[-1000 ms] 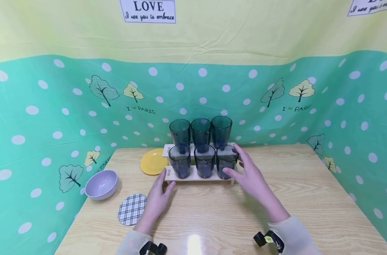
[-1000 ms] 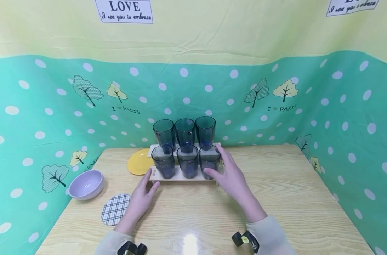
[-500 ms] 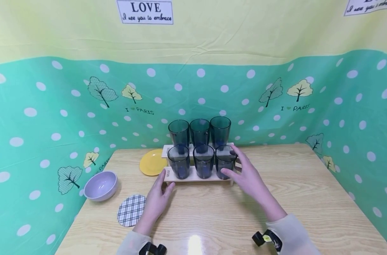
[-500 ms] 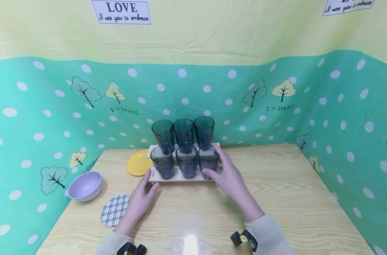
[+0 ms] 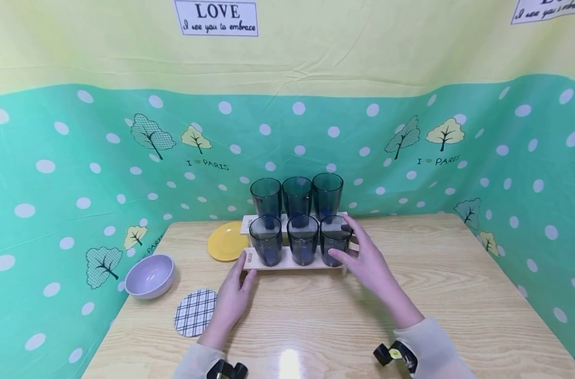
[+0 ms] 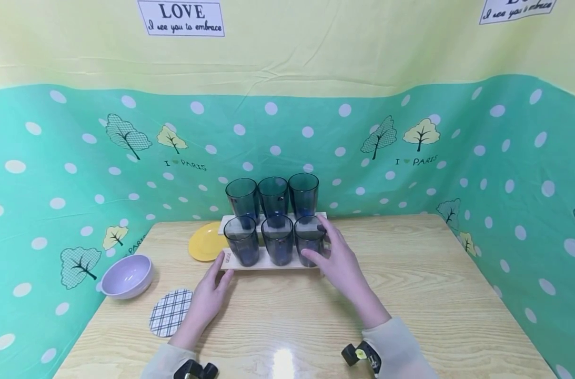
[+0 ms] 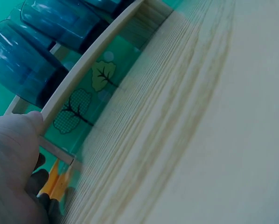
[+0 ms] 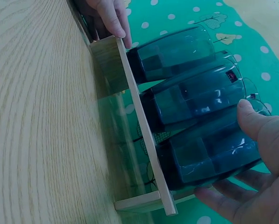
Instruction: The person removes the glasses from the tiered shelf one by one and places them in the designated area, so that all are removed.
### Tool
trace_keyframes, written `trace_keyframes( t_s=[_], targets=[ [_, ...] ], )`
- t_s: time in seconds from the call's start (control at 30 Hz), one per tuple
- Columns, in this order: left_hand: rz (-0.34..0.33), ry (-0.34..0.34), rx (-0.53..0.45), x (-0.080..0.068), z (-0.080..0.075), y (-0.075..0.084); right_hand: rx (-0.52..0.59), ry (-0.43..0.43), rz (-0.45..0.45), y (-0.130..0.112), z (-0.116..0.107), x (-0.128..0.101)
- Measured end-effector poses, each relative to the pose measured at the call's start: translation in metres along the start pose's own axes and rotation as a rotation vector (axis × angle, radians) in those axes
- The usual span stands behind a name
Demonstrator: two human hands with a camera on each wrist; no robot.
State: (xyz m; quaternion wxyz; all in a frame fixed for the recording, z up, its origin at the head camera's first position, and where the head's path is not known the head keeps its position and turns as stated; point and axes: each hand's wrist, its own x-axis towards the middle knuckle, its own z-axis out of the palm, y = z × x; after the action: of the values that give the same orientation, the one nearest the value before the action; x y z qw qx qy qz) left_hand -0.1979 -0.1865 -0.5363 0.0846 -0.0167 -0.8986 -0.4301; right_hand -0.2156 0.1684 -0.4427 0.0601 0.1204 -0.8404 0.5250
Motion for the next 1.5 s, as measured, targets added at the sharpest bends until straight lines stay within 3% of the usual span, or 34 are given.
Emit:
trace_keyframes(
  t_s=[0.9, 1.5],
  targets=[
    [-0.017, 0.016, -0.006, 0.001, 0.0, 0.0, 0.017, 0.047, 0.014, 0.003, 0.002, 0.0],
    [-0.021, 0.01, -0.009, 0.001, 0.001, 0.002, -0.017, 0.086, 0.048, -0.003, -0.028, -0.003]
  ],
)
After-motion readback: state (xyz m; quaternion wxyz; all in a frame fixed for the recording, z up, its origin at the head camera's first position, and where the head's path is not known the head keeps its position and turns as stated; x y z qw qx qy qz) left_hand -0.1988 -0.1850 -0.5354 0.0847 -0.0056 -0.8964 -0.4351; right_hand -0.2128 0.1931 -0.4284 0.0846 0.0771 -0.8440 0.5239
